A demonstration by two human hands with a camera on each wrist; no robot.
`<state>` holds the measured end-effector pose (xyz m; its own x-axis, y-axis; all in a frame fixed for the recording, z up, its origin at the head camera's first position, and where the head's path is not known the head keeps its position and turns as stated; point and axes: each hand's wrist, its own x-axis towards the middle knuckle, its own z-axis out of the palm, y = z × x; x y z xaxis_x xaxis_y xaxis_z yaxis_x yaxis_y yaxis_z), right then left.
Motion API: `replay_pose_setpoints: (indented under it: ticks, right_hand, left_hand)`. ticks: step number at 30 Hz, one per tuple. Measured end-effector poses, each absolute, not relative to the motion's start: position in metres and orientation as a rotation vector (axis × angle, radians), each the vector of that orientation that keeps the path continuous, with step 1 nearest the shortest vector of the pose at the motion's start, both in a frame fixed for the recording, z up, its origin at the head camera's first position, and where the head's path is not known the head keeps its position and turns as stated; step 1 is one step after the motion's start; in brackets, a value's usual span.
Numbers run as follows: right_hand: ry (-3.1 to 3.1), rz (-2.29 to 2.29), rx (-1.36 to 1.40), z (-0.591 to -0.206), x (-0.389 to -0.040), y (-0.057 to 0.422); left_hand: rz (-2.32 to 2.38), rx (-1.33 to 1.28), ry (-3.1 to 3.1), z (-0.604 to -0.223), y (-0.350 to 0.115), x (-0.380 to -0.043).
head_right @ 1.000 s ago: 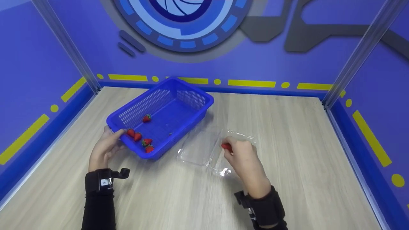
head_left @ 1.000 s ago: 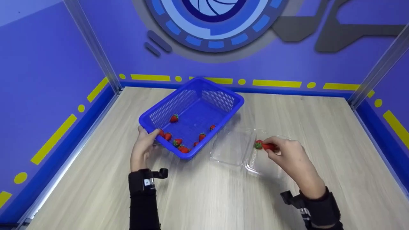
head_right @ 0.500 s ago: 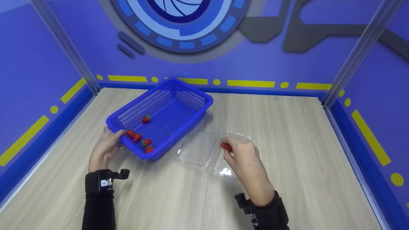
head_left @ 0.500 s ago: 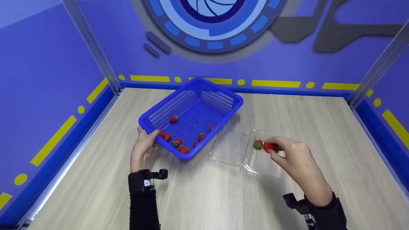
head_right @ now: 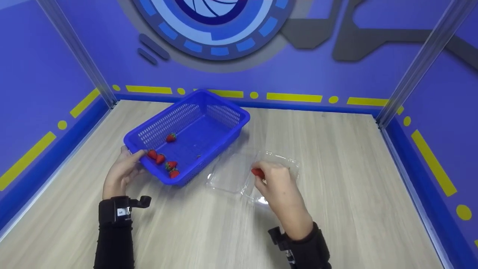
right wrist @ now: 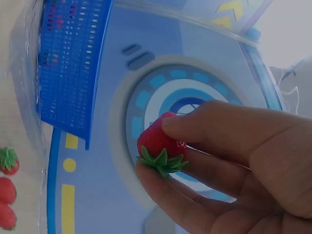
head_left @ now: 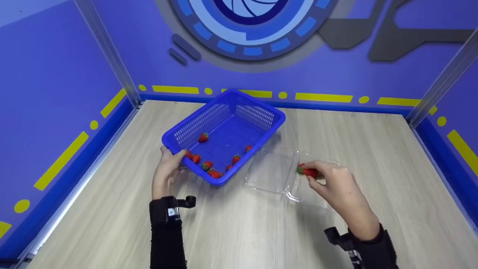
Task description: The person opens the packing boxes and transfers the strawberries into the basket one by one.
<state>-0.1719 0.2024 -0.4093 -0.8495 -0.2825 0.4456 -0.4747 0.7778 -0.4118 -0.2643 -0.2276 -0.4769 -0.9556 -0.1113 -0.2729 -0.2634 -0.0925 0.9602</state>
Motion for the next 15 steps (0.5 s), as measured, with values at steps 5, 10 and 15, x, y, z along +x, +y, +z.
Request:
replay_pose_setpoints:
  ticks: [5, 10, 15]
  right_hand:
    - [-2.627, 0.804, 0.66, -0.41, -0.182, 0.176]
    - [-2.613, 0.908, 0.852, -0.406, -0.205, 0.128]
    - [-2.57, 0.99, 1.012, -0.403, -0.235, 0.077]
  left_hand:
    - [2.195, -0.4, 2.032, -0.473, -0.227, -0.266]
    - [2.198, -0.439, 2.051, -0.474, -0.229, -0.266]
    - [2.227, -0.409, 2.009, -0.476, -0.228, -0.264]
